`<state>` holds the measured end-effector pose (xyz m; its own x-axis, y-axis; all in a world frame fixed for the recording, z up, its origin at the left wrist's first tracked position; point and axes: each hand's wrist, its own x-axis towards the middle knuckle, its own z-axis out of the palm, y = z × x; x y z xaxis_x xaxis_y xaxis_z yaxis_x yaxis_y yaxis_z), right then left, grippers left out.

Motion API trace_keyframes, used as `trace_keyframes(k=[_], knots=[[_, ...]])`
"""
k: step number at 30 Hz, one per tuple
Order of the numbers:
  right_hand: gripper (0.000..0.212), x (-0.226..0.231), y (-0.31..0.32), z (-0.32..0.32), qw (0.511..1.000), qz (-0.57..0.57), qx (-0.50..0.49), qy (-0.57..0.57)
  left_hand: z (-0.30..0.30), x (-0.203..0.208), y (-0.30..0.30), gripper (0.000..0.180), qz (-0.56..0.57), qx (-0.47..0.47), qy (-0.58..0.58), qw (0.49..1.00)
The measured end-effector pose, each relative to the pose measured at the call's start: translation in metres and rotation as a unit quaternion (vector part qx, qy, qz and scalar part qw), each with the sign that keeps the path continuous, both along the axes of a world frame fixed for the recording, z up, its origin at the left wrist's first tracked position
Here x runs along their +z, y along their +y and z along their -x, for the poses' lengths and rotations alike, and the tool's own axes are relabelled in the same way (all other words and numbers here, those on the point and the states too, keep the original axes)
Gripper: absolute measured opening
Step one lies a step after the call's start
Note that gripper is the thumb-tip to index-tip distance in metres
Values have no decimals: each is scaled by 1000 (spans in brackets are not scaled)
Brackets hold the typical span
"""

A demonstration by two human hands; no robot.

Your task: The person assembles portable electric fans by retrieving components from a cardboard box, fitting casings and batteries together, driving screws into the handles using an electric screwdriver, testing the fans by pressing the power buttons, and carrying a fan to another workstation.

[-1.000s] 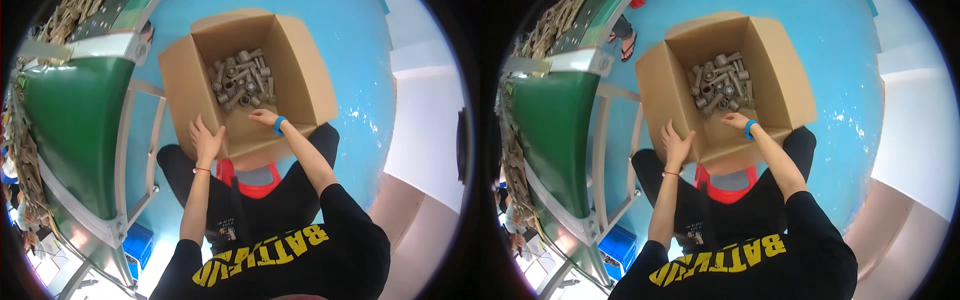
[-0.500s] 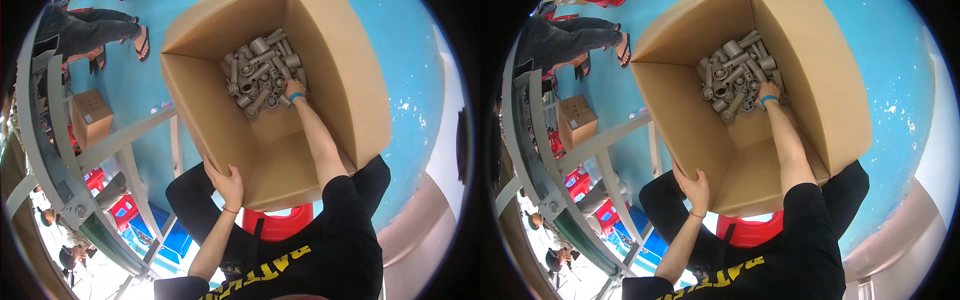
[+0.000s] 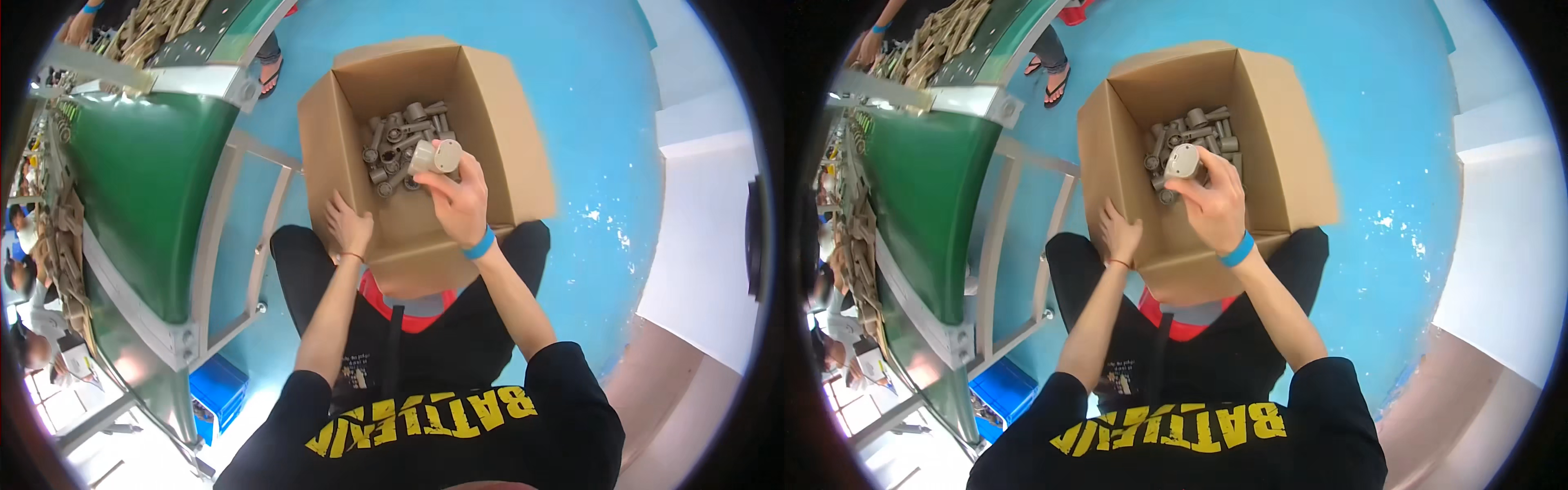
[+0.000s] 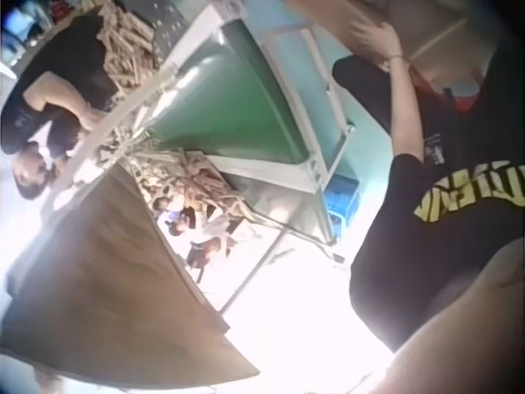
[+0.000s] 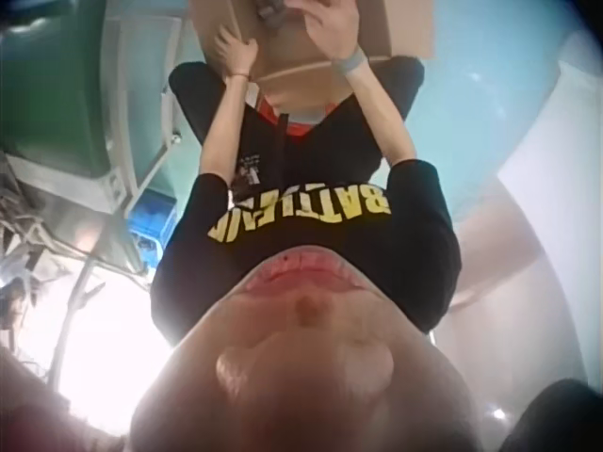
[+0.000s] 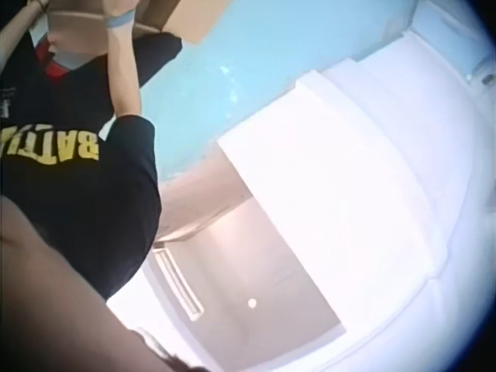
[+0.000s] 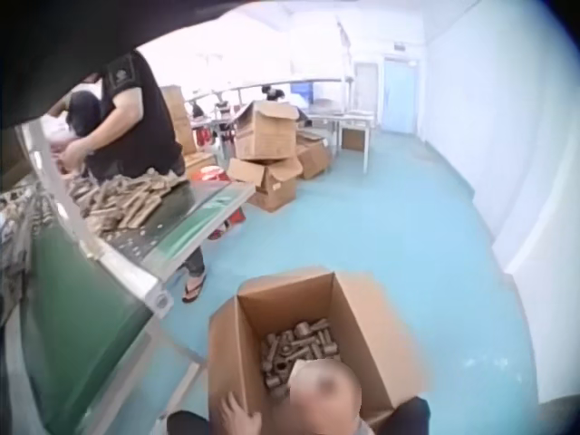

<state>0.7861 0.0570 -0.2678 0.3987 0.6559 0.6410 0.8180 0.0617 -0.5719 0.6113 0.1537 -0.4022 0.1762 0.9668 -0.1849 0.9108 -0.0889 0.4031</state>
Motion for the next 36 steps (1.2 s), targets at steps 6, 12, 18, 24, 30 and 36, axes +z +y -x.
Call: trace_keyframes(k=[6,12,18,24,30,36], knots=[[31,75,-60,55,922,16,79,379,26,136,-45,60,467,-37,-620,630],[67,112,-77,94,834,-35,90,543,57,237,-93,61,280,-220,-613,705],[59,139,-94,96,858,-37,119,499,83,252,-90,64,342,-202,-673,624],[29,141,-112,82,825,152,181,514,99,242,-84,61,416,-143,-724,531],[27,131,-124,121,751,210,177,600,76,253,-92,46,295,102,-765,563],[30,118,-134,147,711,153,143,671,76,227,-81,31,331,90,-762,549]])
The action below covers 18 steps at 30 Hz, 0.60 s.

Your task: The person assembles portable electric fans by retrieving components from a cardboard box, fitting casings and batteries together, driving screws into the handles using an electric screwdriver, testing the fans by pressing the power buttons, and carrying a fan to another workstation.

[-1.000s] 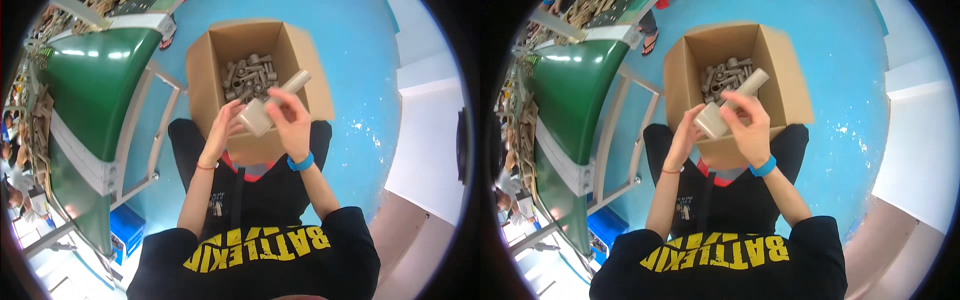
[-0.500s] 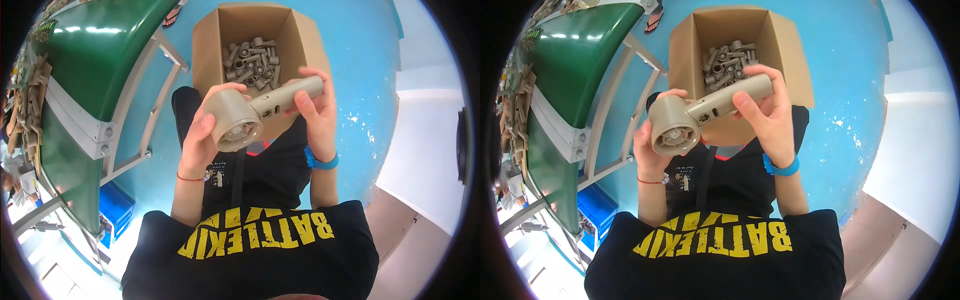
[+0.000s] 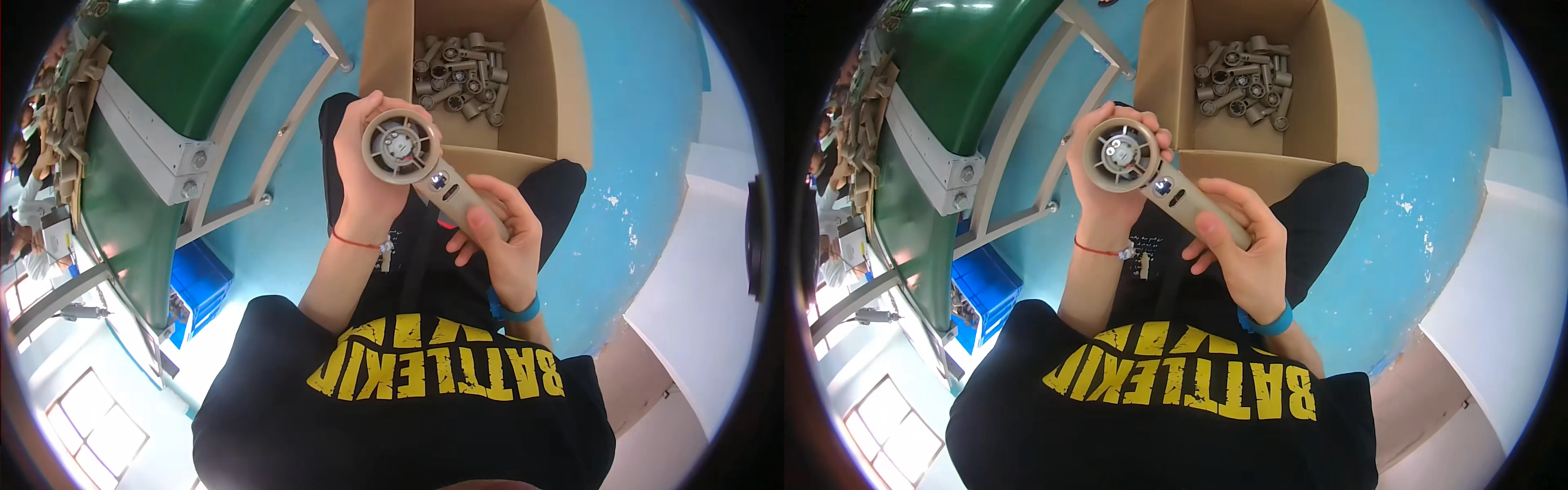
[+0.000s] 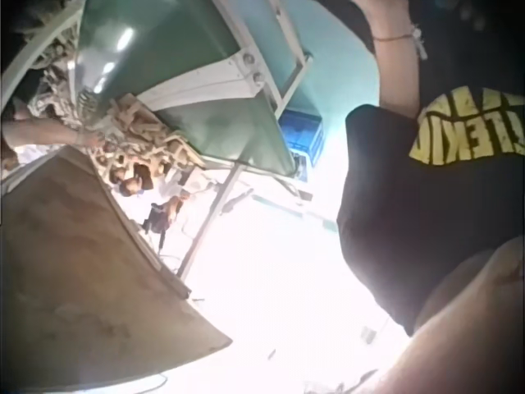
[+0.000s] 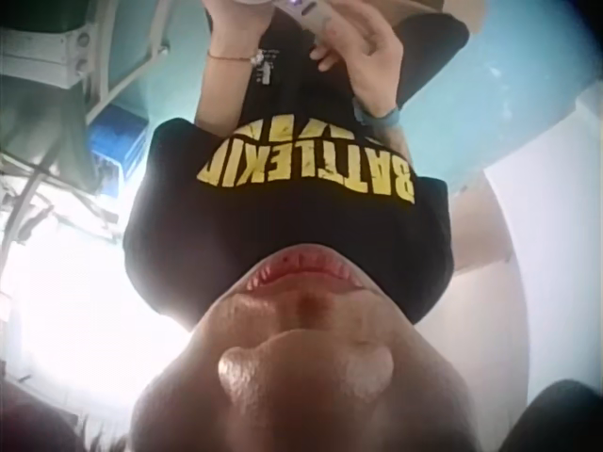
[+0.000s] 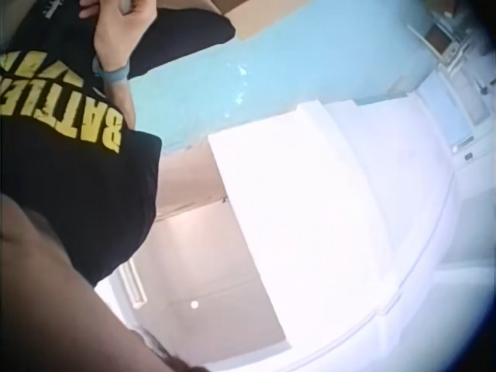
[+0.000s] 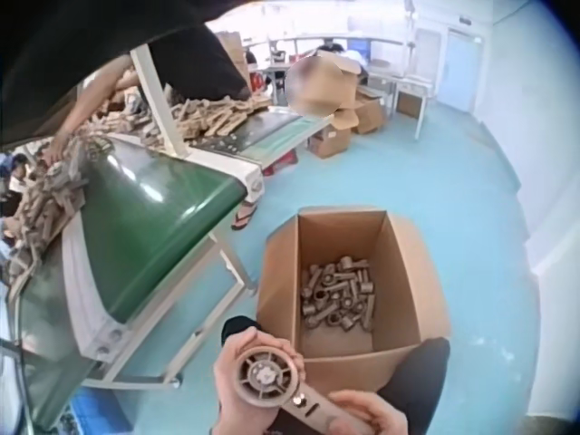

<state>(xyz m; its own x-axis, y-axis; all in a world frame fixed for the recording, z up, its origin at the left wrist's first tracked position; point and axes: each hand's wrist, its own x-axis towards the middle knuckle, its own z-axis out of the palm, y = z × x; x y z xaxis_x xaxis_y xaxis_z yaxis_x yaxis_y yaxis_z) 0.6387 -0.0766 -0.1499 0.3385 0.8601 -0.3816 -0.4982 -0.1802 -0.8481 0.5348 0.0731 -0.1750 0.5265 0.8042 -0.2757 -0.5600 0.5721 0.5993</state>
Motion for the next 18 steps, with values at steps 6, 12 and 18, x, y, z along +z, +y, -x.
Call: trace_keyframes(k=[6,12,18], knots=[[38,0,-5,0,1000,29,-5,5,2,-18,1,28,77,-43,-38,995],[47,-2,-6,-6,906,-42,13,-421,-9,1,-8,35,84,29,88,992],[38,16,-8,-17,943,43,27,-329,-6,10,-10,34,-316,-114,315,888]])
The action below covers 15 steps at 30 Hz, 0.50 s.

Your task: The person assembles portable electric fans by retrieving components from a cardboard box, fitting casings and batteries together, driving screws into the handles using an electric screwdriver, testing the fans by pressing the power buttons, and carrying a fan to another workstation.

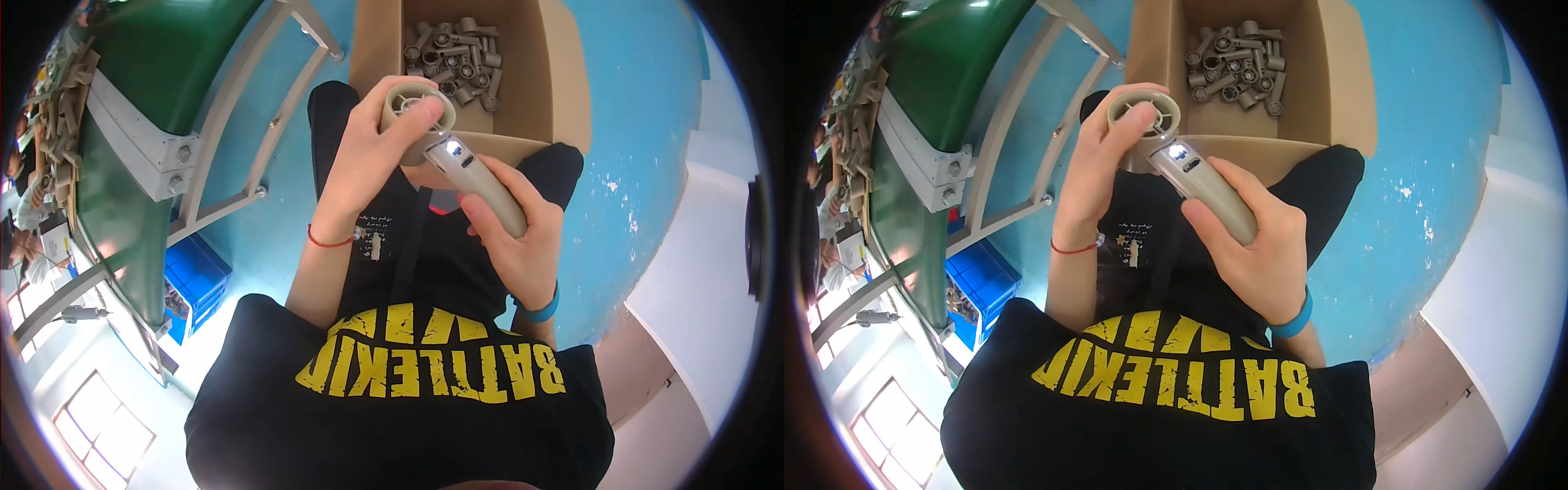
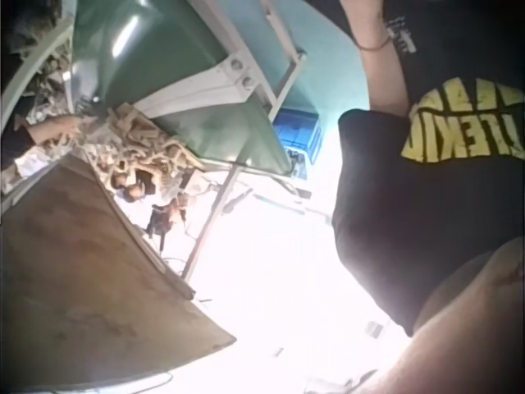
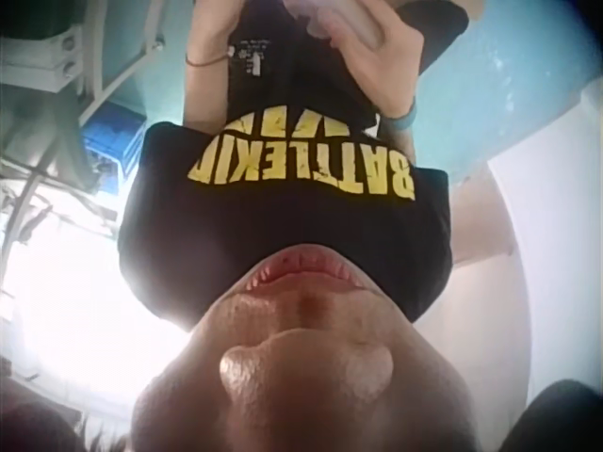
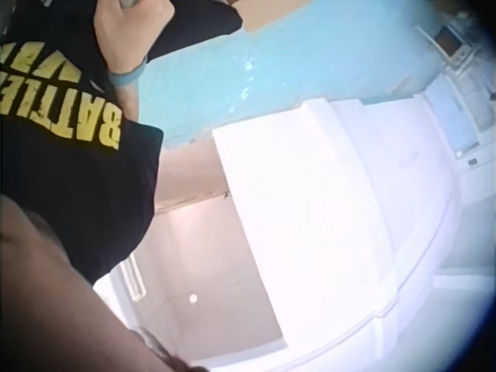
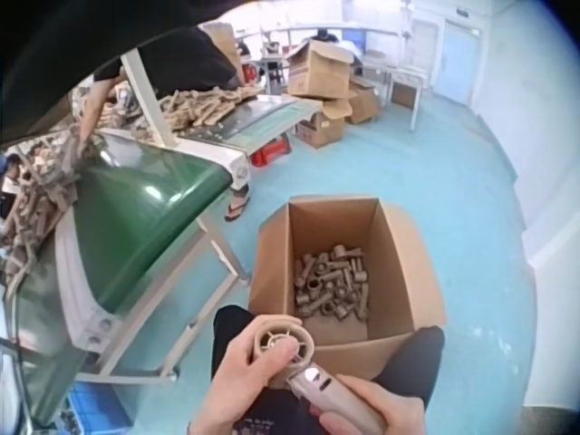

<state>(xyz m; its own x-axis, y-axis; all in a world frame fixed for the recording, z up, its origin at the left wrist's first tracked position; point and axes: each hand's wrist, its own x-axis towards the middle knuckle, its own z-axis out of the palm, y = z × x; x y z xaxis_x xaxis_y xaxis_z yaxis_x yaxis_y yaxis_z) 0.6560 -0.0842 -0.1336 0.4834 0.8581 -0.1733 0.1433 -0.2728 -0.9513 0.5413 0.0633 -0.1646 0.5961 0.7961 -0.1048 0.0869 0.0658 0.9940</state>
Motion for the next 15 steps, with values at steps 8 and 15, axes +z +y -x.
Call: trace_keyframes(k=[8,15], knots=[[30,31,11,-4,987,42,72,-135,-3,-17,-4,33,96,48,-34,994],[28,32,8,-28,983,90,154,-34,-1,-19,-9,27,21,72,20,997]])
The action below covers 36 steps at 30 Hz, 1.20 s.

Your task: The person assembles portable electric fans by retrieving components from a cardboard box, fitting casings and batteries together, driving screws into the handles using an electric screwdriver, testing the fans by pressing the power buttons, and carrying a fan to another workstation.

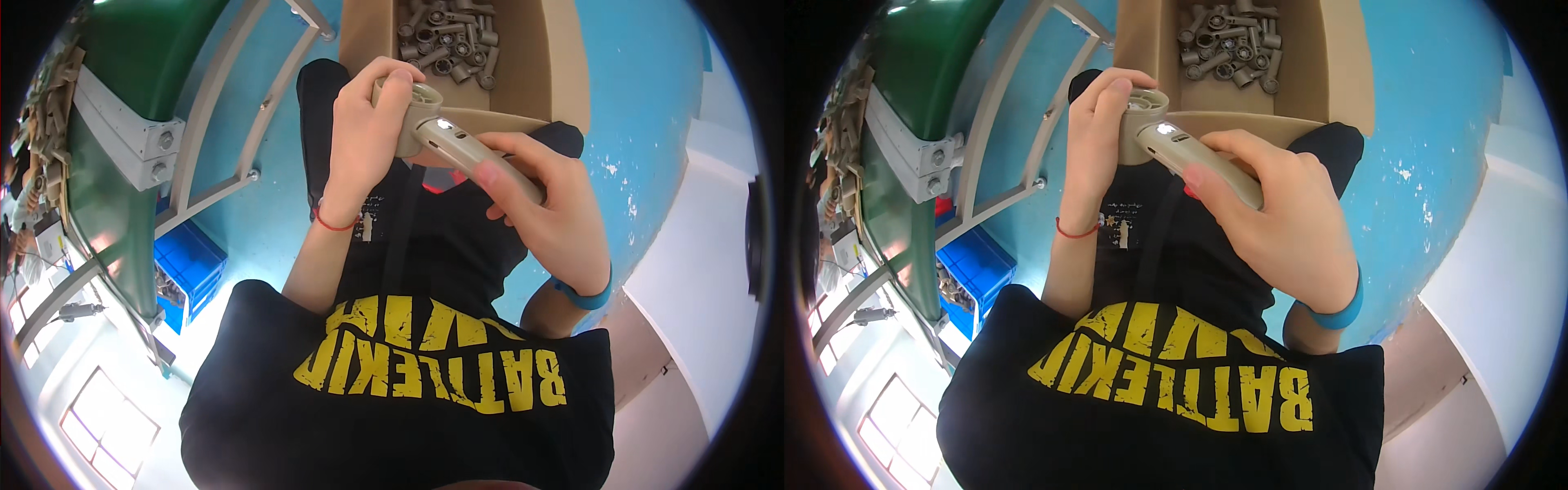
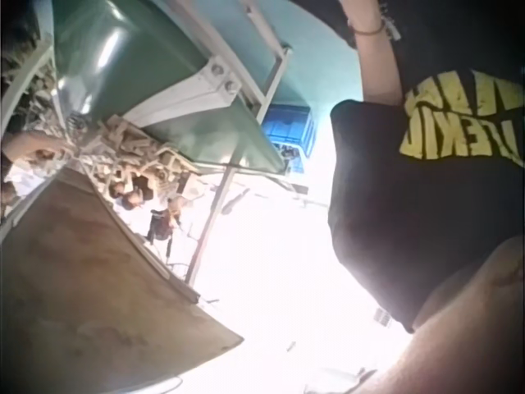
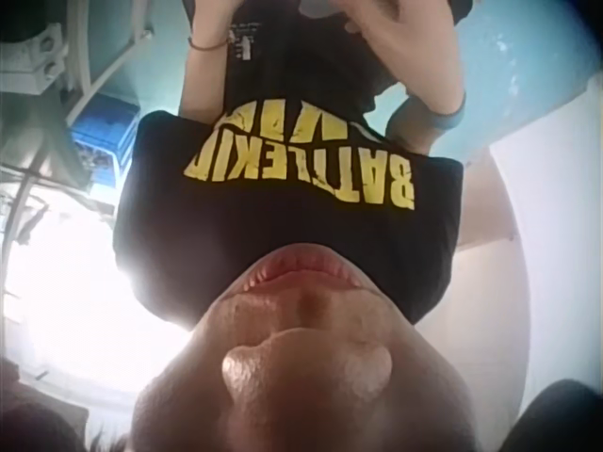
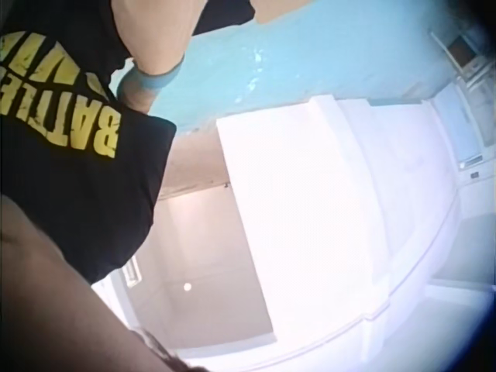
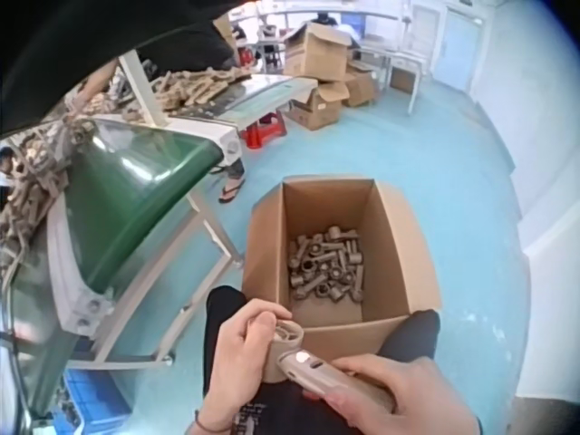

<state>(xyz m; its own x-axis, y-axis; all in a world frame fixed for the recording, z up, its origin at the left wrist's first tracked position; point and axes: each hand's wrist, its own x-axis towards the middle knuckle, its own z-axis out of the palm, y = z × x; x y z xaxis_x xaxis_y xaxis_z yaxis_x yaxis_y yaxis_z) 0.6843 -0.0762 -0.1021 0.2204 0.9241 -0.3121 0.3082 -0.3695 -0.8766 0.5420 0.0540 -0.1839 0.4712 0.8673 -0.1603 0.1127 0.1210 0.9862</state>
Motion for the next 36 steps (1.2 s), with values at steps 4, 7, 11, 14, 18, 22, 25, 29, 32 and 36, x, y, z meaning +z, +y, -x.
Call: trace_keyframes(k=[4,7,11,14,18,22,25,29,32,36], knots=[[28,-2,-2,-3,1000,9,10,4,-3,0,1,22,-51,13,3,999],[29,2,-1,-3,999,25,27,-29,-3,9,6,19,-90,-10,28,995],[31,-7,-3,-9,998,-33,-54,7,11,16,16,21,-98,-33,86,991],[33,-12,-1,1,978,-77,-162,105,26,-4,24,26,-71,-40,-38,996],[42,-35,-5,16,932,-76,-194,297,20,0,19,29,-11,-76,-117,990],[44,-56,-3,43,898,-93,-181,391,22,16,14,29,16,-128,-142,981],[37,-47,6,56,880,-93,-285,369,28,12,12,46,97,-205,-207,952],[21,-58,10,58,968,-162,-162,100,37,7,-6,49,307,-272,-247,878],[21,-55,22,52,988,-140,-61,-33,57,7,-9,40,497,-245,-288,781],[24,-48,42,53,945,-214,131,-208,74,-6,-17,38,435,-187,-319,821]])
